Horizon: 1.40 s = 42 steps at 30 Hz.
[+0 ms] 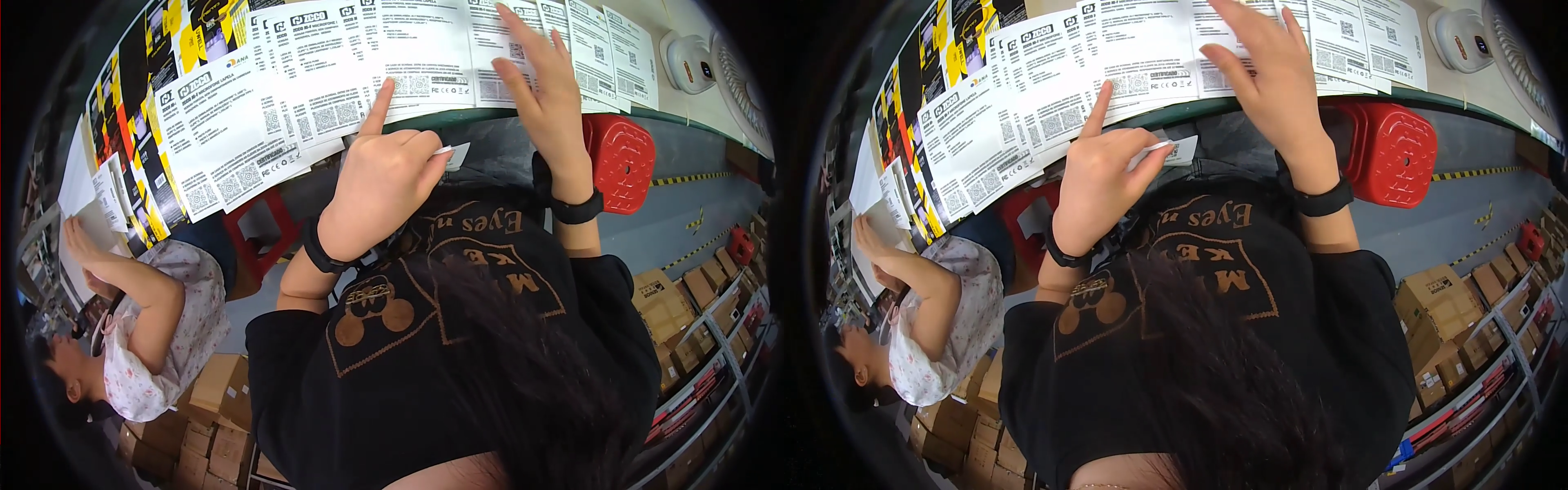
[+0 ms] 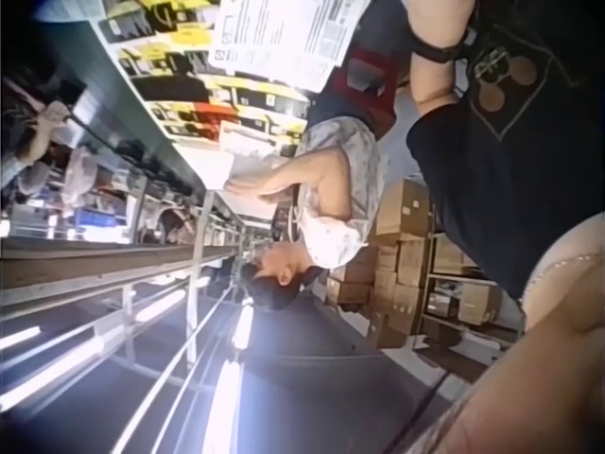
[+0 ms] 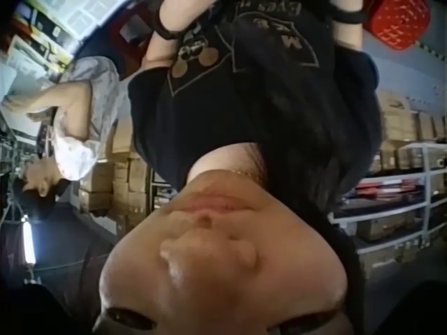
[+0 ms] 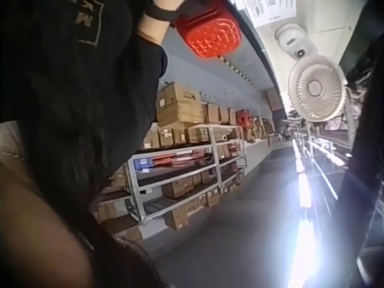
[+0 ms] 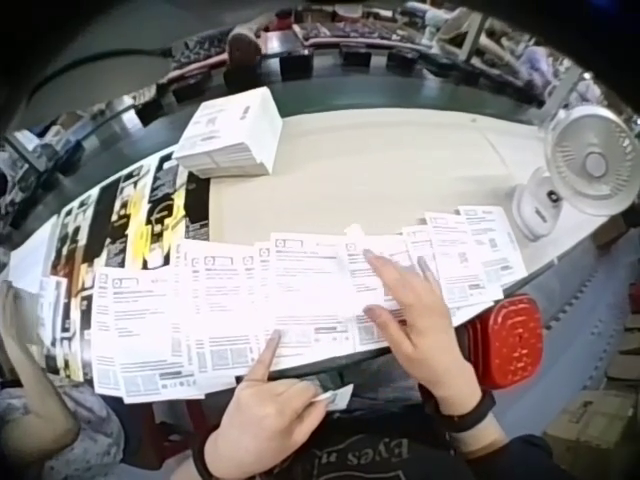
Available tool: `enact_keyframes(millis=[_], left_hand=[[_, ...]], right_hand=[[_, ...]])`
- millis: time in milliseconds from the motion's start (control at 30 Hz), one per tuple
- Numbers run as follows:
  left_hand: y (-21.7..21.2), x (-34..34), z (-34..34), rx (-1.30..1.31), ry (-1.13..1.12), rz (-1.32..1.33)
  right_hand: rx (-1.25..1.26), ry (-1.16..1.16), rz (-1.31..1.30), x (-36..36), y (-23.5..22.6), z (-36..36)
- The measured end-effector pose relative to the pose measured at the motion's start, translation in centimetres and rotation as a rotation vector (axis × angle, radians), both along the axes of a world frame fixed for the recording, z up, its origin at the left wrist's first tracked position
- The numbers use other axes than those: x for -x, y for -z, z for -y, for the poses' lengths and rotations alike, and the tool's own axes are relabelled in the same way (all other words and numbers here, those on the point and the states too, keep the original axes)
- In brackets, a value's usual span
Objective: The person peels stickers from a roll and presses them onto paper sheets, then secures a stack of the sheets with a rubber band. They then place the stack aside and resume applying stickers to more sheets.
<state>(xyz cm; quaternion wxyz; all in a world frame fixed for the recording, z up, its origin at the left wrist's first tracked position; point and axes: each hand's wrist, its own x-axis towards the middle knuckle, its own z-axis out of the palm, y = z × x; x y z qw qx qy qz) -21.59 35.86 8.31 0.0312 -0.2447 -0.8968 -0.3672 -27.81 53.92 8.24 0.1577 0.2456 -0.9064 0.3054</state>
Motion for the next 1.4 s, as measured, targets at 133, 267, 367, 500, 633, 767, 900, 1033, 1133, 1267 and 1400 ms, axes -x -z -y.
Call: enact_keyframes(millis=[133, 267, 367, 500, 633, 767, 900, 1033, 1133, 1267, 1400], left_hand=[[-0.1, 0.0, 0.0, 0.011, 0.001, 0.007], [-0.2, 0.0, 0.1, 0.071, 0.012, 0.028], [-0.2, 0.0, 0.2, 0.084, 0.015, 0.029], [-0.2, 0.0, 0.1, 0.094, 0.018, 0.039], [0.0, 0.0, 0.3, 0.095, 0.020, 0.039], [0.1, 0.0, 0.4, 0.098, 0.022, 0.033], [0.7, 0.2, 0.5, 0.084, 0.011, 0.018], [0.4, 0.1, 0.7, 0.084, 0.011, 0.016], [-0.1, -0.2, 1.0, 0.086, 0.005, 0.016], [0.0, -0.8, 1.5, 0.079, -0.029, 0.006], [0.3, -0.7, 1.7, 0.031, -0.048, -0.027]], right_hand=[[0.251, 0.113, 0.030, 0.5, 1.0, 0.3], [0.846, 0.170, 0.515, 1.3, 2.9, 1.3], [0.845, 0.181, 0.669, 1.8, 3.4, 1.9], [0.868, 0.198, 0.655, 1.7, 3.9, 2.7], [0.789, 0.243, 0.603, 1.5, 3.7, 3.4], [0.776, 0.234, 0.574, 1.4, 3.1, 4.0], [0.137, 0.380, 0.555, 0.9, 1.3, 5.2], [0.047, 0.446, 0.515, 0.8, 1.0, 5.5], [-0.040, 0.329, -0.176, 1.2, 2.9, 4.9], [-0.069, -0.044, -0.072, -0.1, 1.0, 5.6], [-0.056, -0.139, 0.167, -0.6, 1.9, 2.8]])
